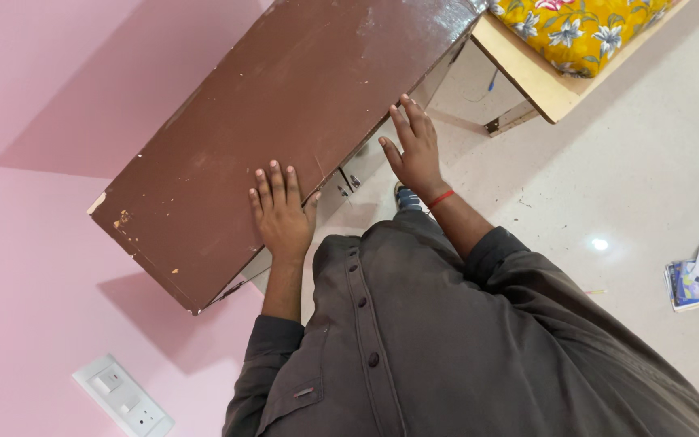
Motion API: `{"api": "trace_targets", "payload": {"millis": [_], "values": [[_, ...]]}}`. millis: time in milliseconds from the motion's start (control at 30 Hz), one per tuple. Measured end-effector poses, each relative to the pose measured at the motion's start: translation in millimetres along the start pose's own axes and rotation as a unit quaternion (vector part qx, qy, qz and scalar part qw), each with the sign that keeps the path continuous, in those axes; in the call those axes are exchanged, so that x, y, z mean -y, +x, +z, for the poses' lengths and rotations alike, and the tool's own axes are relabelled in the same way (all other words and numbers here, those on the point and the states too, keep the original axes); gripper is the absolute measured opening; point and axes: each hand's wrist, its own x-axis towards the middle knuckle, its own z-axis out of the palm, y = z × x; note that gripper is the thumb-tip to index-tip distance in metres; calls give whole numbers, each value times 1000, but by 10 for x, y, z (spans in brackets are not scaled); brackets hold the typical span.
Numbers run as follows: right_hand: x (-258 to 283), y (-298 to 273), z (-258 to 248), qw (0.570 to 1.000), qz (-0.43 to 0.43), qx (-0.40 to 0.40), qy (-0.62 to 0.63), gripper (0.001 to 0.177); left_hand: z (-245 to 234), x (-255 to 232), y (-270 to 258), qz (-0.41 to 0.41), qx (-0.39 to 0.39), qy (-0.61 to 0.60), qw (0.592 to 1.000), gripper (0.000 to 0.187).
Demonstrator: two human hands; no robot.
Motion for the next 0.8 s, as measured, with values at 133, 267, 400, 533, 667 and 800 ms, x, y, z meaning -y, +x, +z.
{"api": "trace_targets", "payload": {"millis": [133,267,400,533,667,800], "values": [[114,45,-10,999,-9,-33,31,55,-40,-99,17,-42,16,-25,999,72],[21,172,-126,998,-19,-34,42,44,11,-345,193,-34,22,-61,997,68],[-135,328,-285,995,-14,-14,103,35,111,-742,596,89,98,-92,987,67],[-337,477,-384,988,-7,-17,156,24,243,-1271,1063,205,119,-135,962,62],[-823,565,-479,976,64,-35,203,17,457,-1699,1587,277,116,-146,943,59],[-1426,728,-525,971,105,-59,205,21,698,-2089,2115,327,115,-129,929,54]]}}
